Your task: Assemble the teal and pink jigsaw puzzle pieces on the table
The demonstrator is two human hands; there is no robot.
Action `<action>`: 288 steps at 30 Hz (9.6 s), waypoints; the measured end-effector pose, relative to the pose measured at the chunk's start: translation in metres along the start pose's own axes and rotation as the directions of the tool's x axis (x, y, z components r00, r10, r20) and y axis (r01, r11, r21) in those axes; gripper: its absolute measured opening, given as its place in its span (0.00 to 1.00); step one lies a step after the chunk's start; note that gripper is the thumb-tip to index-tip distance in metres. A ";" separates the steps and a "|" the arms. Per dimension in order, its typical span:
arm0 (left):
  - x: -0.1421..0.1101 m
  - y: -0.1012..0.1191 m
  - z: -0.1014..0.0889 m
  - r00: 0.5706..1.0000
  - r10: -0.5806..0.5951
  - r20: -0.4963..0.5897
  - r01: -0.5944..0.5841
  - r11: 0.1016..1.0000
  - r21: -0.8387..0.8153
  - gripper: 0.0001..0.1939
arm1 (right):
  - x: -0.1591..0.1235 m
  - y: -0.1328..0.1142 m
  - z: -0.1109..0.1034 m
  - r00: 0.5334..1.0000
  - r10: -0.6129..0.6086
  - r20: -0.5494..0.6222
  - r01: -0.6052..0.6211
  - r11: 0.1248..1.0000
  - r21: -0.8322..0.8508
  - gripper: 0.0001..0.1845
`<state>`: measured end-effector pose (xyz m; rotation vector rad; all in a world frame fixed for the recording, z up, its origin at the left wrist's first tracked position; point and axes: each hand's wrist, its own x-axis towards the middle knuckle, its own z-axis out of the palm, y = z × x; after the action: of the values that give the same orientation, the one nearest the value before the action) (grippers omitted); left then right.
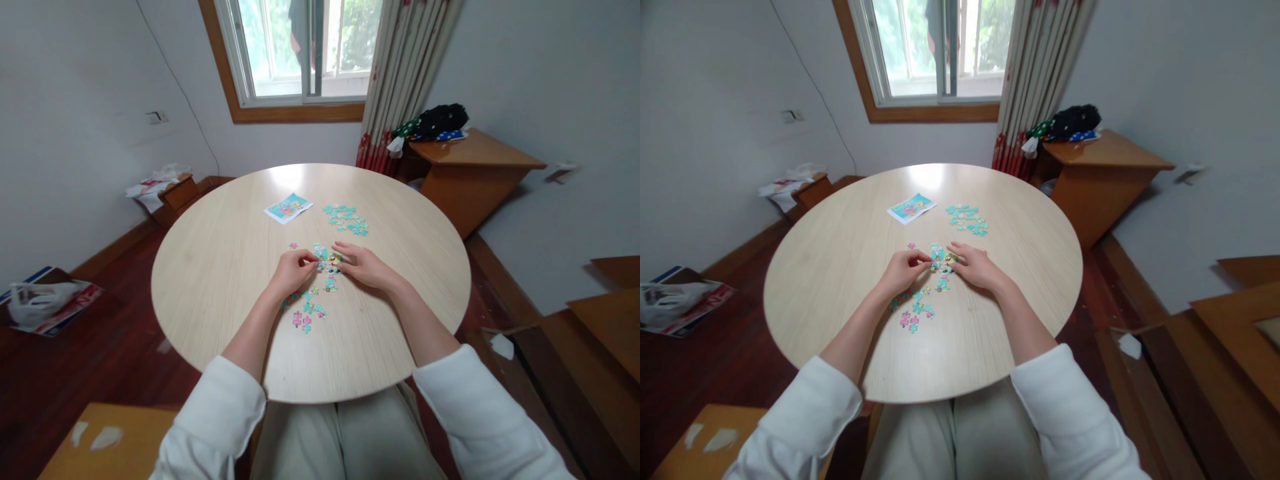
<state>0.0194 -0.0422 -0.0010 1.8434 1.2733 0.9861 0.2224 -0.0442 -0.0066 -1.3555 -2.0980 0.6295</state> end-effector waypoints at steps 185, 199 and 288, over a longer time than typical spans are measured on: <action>0.001 -0.017 0.002 0.978 0.198 0.061 -0.207 0.924 0.321 0.03 | -0.001 -0.017 0.009 0.980 0.078 0.183 -0.028 0.965 -0.262 0.24; 0.000 -0.015 0.002 0.981 0.180 0.065 -0.192 0.931 0.311 0.03 | -0.001 -0.016 0.008 0.979 0.085 0.184 -0.031 0.961 -0.276 0.24; -0.006 -0.003 0.002 0.983 0.175 0.050 -0.182 0.924 0.338 0.13 | 0.000 -0.012 0.012 0.984 0.056 0.172 -0.010 0.966 -0.259 0.25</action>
<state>0.0185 -0.0477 -0.0058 2.2632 1.3488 0.8782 0.2064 -0.0499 -0.0070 -1.5264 -2.3712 0.5216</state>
